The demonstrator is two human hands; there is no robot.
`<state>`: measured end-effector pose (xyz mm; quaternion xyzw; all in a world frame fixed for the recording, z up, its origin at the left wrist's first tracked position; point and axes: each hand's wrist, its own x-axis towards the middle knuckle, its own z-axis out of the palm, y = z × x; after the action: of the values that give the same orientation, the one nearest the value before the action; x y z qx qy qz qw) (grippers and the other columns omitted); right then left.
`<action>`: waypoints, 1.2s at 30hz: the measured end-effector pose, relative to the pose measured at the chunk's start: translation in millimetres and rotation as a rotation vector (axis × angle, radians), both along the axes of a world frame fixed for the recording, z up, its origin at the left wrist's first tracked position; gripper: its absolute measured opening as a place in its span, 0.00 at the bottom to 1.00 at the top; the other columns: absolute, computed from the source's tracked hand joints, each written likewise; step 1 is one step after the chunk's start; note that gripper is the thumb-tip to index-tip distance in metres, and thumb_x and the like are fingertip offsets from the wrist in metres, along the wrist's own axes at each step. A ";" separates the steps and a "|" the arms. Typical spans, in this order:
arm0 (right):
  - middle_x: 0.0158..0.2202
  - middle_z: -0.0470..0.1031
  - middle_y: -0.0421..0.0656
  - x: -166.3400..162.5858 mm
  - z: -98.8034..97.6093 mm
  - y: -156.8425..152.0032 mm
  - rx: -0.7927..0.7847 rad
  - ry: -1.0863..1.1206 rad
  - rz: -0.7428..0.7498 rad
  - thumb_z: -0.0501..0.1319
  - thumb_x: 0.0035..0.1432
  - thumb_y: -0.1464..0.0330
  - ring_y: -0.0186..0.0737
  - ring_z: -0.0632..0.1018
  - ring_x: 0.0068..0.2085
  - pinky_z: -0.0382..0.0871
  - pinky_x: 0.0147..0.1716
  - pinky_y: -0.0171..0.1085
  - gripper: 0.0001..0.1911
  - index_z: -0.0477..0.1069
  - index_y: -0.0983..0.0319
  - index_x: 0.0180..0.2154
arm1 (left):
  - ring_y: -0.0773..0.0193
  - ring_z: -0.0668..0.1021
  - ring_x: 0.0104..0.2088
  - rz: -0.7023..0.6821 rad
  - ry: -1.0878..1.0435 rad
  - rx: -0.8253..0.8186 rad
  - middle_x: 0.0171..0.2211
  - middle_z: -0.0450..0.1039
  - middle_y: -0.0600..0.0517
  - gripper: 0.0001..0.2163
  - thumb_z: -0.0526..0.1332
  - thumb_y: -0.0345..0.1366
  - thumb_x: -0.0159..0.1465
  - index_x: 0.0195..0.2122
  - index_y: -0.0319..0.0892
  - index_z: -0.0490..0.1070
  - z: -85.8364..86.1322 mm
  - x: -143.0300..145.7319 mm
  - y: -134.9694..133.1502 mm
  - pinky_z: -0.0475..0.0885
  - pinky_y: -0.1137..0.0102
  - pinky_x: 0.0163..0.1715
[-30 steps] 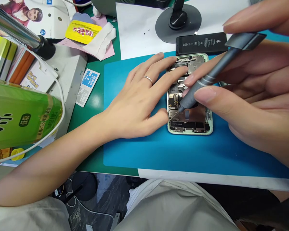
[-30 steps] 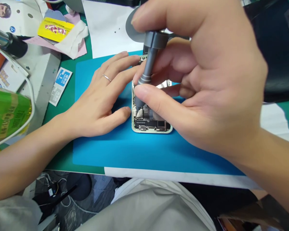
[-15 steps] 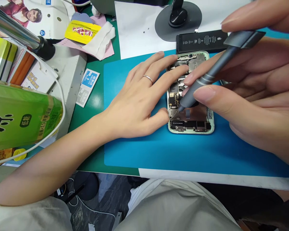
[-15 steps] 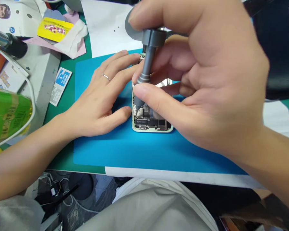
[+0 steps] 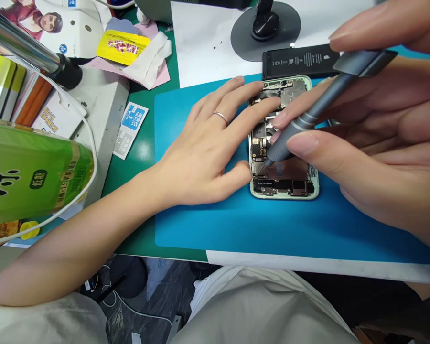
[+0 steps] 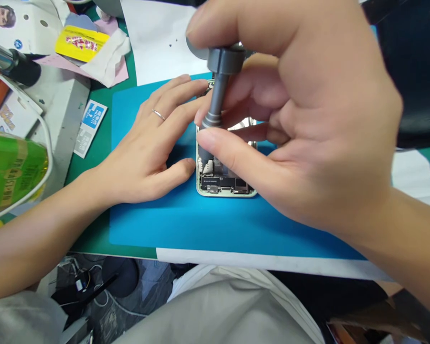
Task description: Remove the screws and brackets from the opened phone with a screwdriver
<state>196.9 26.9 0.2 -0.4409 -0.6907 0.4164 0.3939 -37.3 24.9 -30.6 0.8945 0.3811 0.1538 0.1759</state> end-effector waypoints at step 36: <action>0.30 0.80 0.24 -0.5 -2.9 6.6 0.121 0.064 -0.015 0.81 0.27 0.80 0.27 0.84 0.34 0.86 0.39 0.23 0.28 0.80 0.48 0.30 | 0.58 0.81 0.42 -0.085 -0.412 0.349 0.43 0.80 0.49 0.09 0.61 0.44 0.73 0.47 0.47 0.77 5.2 0.6 -4.7 0.76 0.59 0.47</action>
<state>196.4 33.5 -2.6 -0.4077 -0.6984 0.3848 0.4449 -36.7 20.2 -25.4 0.8764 0.2673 0.3882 0.0991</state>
